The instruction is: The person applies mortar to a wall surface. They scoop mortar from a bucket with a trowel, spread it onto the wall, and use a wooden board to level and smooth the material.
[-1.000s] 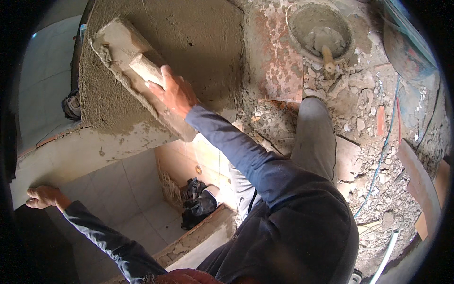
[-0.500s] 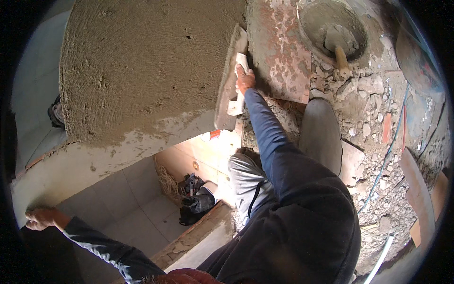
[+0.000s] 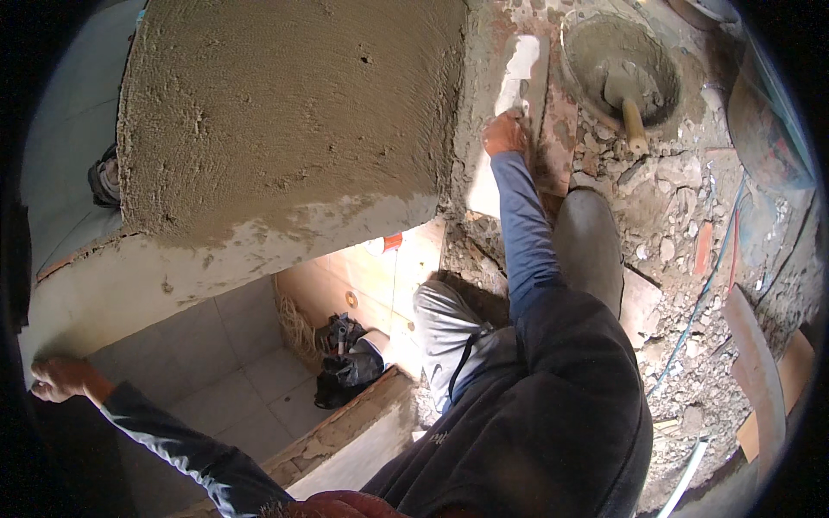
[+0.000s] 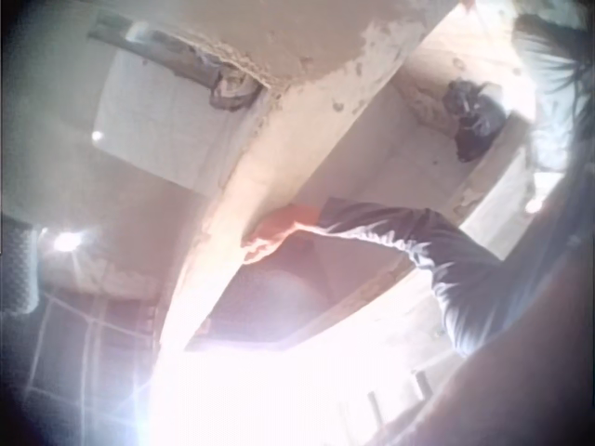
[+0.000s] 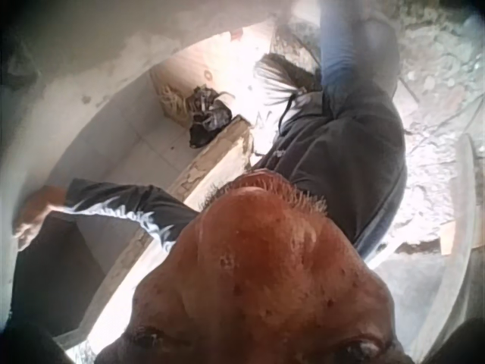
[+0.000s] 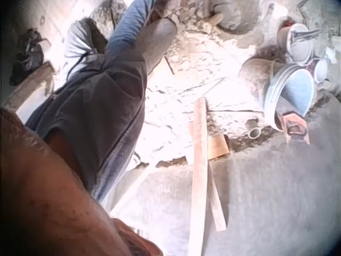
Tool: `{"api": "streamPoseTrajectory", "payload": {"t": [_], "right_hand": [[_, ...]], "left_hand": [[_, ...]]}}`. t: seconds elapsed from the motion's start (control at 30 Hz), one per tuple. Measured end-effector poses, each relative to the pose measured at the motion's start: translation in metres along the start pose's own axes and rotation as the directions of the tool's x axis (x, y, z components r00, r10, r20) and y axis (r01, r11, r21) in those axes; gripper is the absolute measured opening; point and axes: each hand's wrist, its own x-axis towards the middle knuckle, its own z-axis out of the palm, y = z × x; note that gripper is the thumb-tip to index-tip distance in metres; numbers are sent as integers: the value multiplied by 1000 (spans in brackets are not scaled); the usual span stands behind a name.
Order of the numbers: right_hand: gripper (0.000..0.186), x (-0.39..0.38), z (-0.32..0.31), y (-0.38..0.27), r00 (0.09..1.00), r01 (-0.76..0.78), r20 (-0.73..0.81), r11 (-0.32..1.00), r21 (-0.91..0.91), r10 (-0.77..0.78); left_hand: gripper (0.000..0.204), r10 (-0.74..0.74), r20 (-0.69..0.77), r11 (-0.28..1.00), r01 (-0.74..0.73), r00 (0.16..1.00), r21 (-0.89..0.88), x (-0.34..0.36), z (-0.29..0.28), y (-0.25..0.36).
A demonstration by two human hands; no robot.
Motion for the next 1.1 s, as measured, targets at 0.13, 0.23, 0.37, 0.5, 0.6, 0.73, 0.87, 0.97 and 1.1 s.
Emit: {"api": "streamPoseTrajectory", "payload": {"t": [0.13, 0.23, 0.37, 0.5, 0.6, 0.73, 0.87, 0.97, 1.1], "right_hand": [[30, -36, -68, -98, 877, 472, -204, 861, 191, -435], [21, -26, -67, -153, 579, 813, -468, 521, 262, -668], [20, -20, -57, -187, 518, 855, -384, 458, 243, -764], [19, -21, -62, -184, 465, 885, -366, 439, 159, -806], [18, -17, -64, -178, 350, 925, -387, 380, -1, -853], [18, -4, -70, -179, 272, 938, -368, 330, -105, -889], [18, -1, -71, -184, 319, 940, -273, 340, -33, -908], [21, 9, -66, -179, 380, 920, -161, 390, -36, -911], [26, 72, -137, -177, 319, 821, 197, 374, 432, -927]], "left_hand": [[21, -11, -87, 997, 17, 996, 75, -75, 82, 72], [22, 78, -218, 921, 14, 973, 389, -119, 140, 102], [24, -1, -162, 961, 45, 987, 273, -82, 93, 77], [22, 102, -192, 897, -7, 976, 442, -111, 130, 103], [24, 67, -147, 912, -1, 987, 411, -105, 120, 94], [26, -163, -112, 987, 161, 980, -29, -83, 98, 82], [24, -122, -89, 992, 118, 988, -45, -63, 72, 61], [23, -108, -112, 992, 114, 988, 49, -68, 77, 64], [19, -4, -213, 955, 67, 977, 290, -115, 135, 103]]}}
